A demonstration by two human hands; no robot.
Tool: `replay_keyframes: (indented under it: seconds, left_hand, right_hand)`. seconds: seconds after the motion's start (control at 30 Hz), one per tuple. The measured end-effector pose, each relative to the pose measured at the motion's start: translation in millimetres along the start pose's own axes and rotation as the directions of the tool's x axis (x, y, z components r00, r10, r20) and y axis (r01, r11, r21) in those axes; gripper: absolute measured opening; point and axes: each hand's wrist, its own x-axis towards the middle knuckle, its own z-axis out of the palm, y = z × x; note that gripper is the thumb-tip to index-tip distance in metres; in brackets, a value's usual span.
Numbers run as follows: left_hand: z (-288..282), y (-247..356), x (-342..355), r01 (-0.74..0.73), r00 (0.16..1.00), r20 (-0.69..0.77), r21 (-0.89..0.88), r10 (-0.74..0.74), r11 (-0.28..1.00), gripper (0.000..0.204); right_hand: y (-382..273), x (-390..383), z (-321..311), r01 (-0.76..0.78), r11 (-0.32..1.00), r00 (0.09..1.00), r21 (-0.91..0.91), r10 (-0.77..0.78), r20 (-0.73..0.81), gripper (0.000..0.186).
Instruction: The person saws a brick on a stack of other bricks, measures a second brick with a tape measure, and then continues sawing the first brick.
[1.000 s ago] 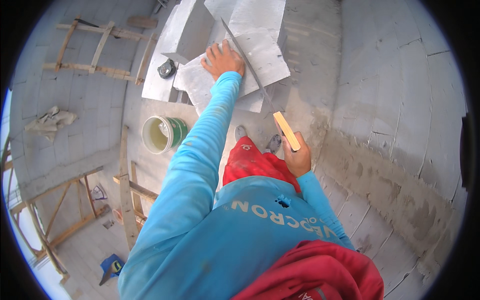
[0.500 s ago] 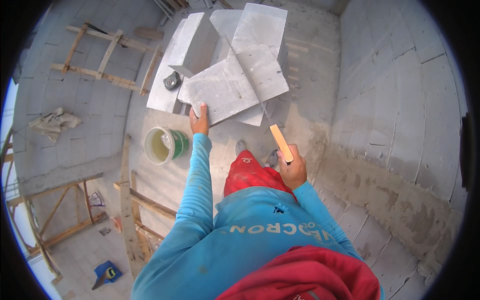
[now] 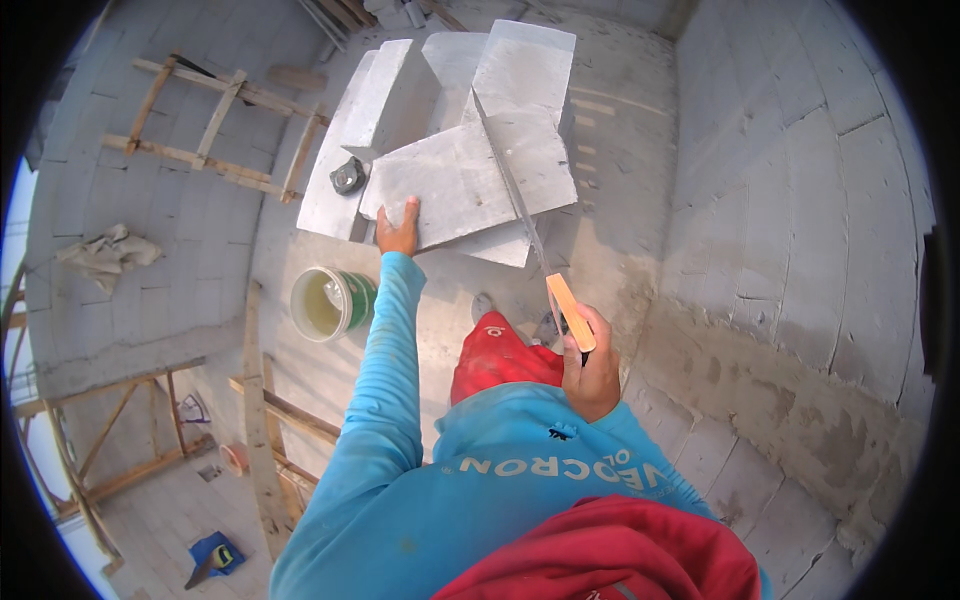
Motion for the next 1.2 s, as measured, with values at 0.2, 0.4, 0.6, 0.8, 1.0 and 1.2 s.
replay_keyframes:
  seconds: [0.2, 0.4, 0.6, 0.8, 1.0, 1.2]
  left_hand:
    - [0, 3, -3, 0.051, 0.970, -0.239, 0.386, 0.047, 0.921, 0.069]
    - [44, 97, -15, -0.504, 0.820, 0.144, 0.642, 0.554, 0.578, 0.059]
    - [89, 84, 43, -0.453, 0.851, 0.223, 0.769, 0.475, 0.451, 0.051]
    - [98, 104, 33, -0.395, 0.908, 0.258, 0.789, 0.331, 0.470, 0.052]
    - [89, 105, 34, -0.363, 0.921, 0.234, 0.807, 0.313, 0.466, 0.052]
    - [100, 107, 30, -0.434, 0.882, 0.254, 0.764, 0.397, 0.477, 0.050]
  right_hand:
    - [-14, -1, 22, 0.071, 0.998, 0.997, -0.002, -0.071, 0.020, 0.055]
    - [-27, -6, 10, -0.009, 1.000, 1.000, -0.008, 0.009, 0.010, 0.057]
    - [-19, 98, 52, 0.038, 0.999, 0.999, -0.006, -0.038, -0.037, 0.052]
    - [-15, 135, 70, 0.035, 0.998, 0.995, -0.054, -0.039, -0.088, 0.050]
    - [-24, 37, 30, -0.009, 0.999, 0.999, -0.046, 0.007, -0.044, 0.053]
    - [-27, 142, 64, -0.051, 0.998, 0.998, -0.036, 0.049, -0.037, 0.052]
